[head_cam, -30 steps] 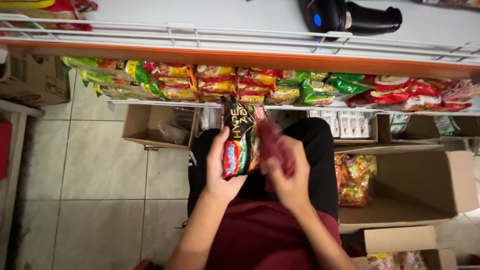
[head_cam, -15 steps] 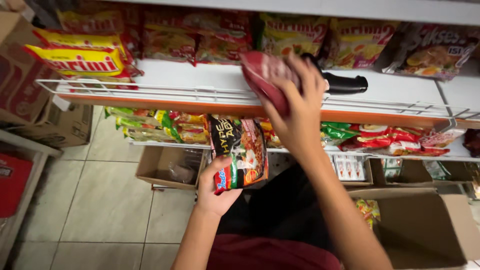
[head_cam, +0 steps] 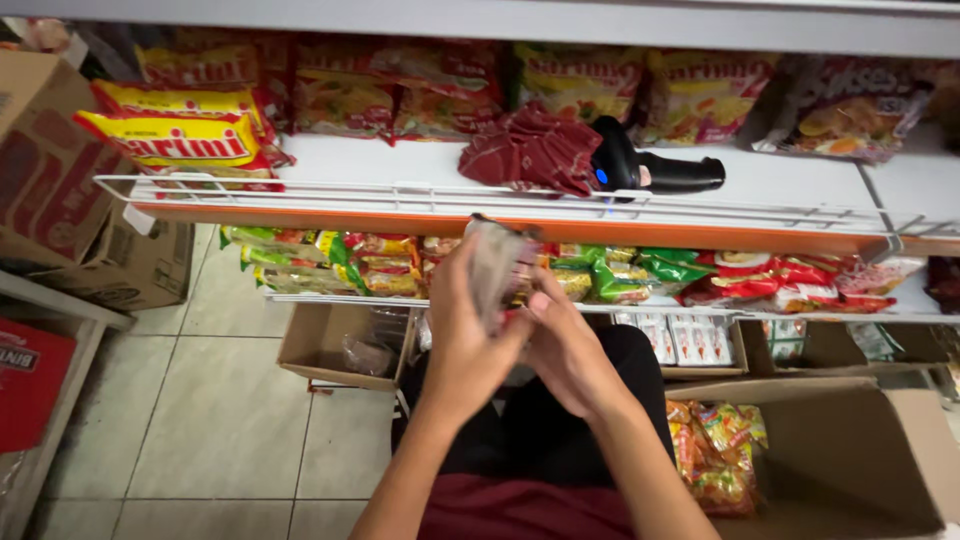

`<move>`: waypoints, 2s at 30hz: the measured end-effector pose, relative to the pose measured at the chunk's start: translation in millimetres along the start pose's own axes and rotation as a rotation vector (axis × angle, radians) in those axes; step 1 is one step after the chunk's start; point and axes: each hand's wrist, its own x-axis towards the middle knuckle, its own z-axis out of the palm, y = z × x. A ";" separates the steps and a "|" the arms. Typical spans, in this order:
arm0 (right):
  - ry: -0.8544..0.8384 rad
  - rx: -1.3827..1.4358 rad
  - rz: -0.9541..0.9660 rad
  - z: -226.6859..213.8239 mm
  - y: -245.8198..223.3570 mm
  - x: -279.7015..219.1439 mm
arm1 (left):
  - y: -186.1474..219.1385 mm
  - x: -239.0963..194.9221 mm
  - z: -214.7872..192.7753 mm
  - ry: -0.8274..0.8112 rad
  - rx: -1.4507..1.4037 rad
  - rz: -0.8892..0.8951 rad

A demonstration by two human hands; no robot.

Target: The person sits on the floor and restocks instant noodle packets onto shelves. They use a barcode scanner to scan the packets and a cloth to wipe them before placing them on the shelf.

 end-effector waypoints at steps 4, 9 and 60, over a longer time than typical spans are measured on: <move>0.242 -0.023 -0.077 -28.6 4.5 0.8 | 24.6 4.9 9.1 -0.172 0.219 0.073; 0.220 0.203 -0.203 -48.6 -18.0 -9.7 | 5.0 21.7 9.8 -0.111 0.123 0.097; 0.300 -1.979 -0.182 -124.5 -198.3 106.9 | -15.7 43.2 19.7 -0.107 -0.482 -0.287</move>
